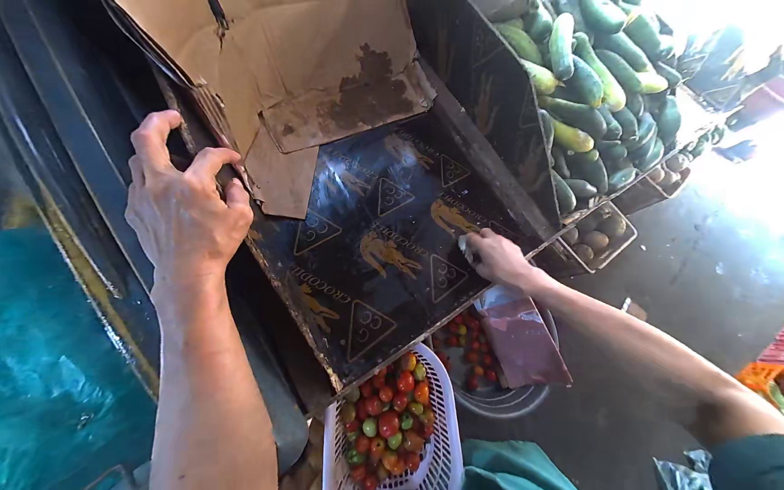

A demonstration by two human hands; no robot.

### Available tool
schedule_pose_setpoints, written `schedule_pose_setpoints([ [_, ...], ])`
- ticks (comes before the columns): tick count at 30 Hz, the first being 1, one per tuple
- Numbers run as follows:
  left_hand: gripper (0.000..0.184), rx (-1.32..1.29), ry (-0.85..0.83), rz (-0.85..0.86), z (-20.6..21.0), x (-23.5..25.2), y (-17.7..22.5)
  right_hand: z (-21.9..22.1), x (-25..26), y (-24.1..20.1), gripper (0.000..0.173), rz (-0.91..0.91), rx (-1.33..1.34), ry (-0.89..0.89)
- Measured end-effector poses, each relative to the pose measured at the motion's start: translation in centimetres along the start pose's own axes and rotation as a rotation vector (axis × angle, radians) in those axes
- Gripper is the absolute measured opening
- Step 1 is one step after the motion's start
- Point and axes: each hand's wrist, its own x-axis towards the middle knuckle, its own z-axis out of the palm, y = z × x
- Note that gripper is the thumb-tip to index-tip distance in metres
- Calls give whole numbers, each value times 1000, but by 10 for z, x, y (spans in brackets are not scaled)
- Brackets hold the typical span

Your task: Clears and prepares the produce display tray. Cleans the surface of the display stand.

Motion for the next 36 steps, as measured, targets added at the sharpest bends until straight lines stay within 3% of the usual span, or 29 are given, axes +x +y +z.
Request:
schedule_pose_setpoints([
  [3,30,-2,4,-12,1,2,0,-28,-45,35,29,-81,236,358],
  [7,29,2,3,-23,1,2,1,-21,-127,69,23,-138,212,631],
  [9,29,-1,1,-24,2,2,2,9,-144,82,19,-133,195,593],
  [12,28,-10,-6,-20,1,2,5,45,-148,99,25,37,247,292],
  [15,28,-20,8,-27,1,4,4,21,-132,85,26,-68,264,578],
  [17,29,-12,-12,-23,1,1,4,-2,-112,58,26,-136,277,644],
  [20,29,-18,-8,-22,0,3,5,-20,-59,9,25,-251,265,500],
  [23,29,-5,-8,-28,0,3,5,6,2,-33,22,-402,158,286],
  [27,28,-5,0,-21,2,4,4,16,42,-24,18,-556,44,140],
  [31,28,-3,-9,-36,1,4,5,-30,36,3,7,-363,3,-110],
  [36,28,-12,0,-19,1,3,5,-12,16,5,30,-132,-128,-285],
])
